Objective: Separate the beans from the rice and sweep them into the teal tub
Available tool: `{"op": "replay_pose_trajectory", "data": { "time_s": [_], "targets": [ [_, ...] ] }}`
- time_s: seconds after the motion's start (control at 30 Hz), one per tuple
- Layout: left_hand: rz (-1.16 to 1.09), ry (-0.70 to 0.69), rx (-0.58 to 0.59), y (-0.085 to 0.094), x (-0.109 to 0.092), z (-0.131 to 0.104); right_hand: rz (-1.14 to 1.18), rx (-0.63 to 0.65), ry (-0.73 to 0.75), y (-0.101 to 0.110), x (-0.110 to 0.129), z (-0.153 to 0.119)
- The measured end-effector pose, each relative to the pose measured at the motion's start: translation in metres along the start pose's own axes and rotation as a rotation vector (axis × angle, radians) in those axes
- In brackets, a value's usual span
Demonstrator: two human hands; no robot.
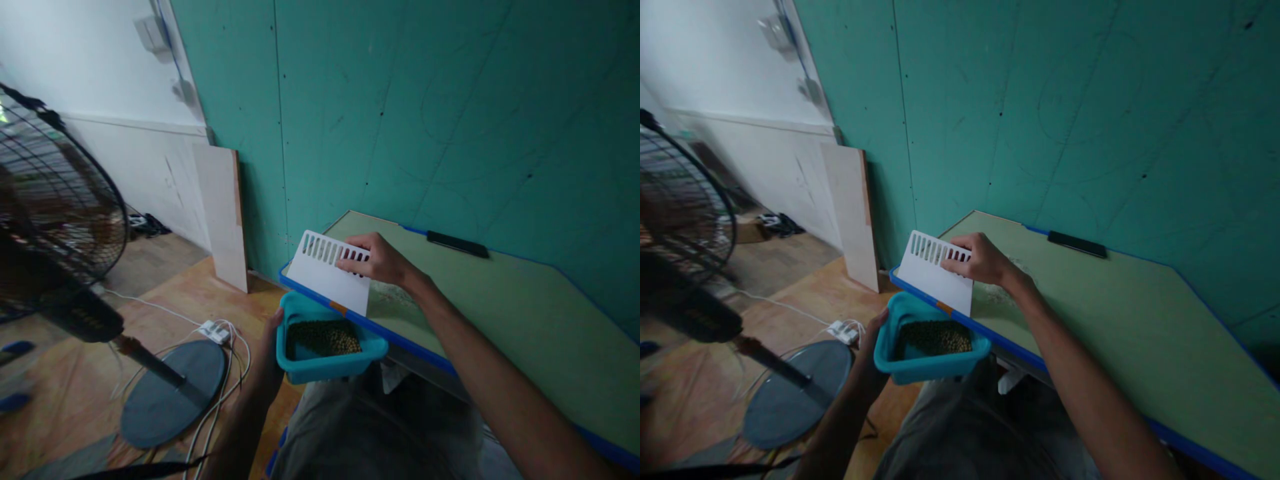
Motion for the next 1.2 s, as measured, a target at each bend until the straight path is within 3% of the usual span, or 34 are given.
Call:
{"op": "replay_pose_trajectory", "data": {
  "time_s": [0.17,0.4,0.5,0.63,0.97,1.2],
  "targets": [
    [-0.013,-0.017,-0.012,0.0,-0.001,0.001,0.058,-0.041,-0.052,0.004,-0.011,0.002],
    [-0.027,-0.011,-0.022,0.001,0.0,0.001,-0.018,-0.55,-0.076,0.039,-0.038,-0.007],
    [-0.013,-0.009,-0.005,-0.002,0.0,-0.001,-0.136,-0.652,-0.093,0.045,-0.041,-0.012],
    [-0.02,-0.035,-0.037,-0.005,-0.003,-0.005,-0.132,-0.632,-0.092,0.04,-0.037,-0.01],
    [0.011,-0.005,-0.024,-0.001,-0.001,-0.002,-0.139,-0.445,0.08,0.001,-0.004,0.005],
    [0.044,-0.069,-0.05,-0.004,-0.016,-0.007,-0.12,-0.441,0.059,0.001,-0.006,0.005]
  ]
}}
Point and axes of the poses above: each hand's wrist, its own z-axis towards the middle knuckle, its own y-axis out of the back of the hand, x = y × z, the point moved 6 cm from there along z, towards the middle knuckle, and after that the axes turned 8 degrees about x, right-handed, at the moved point
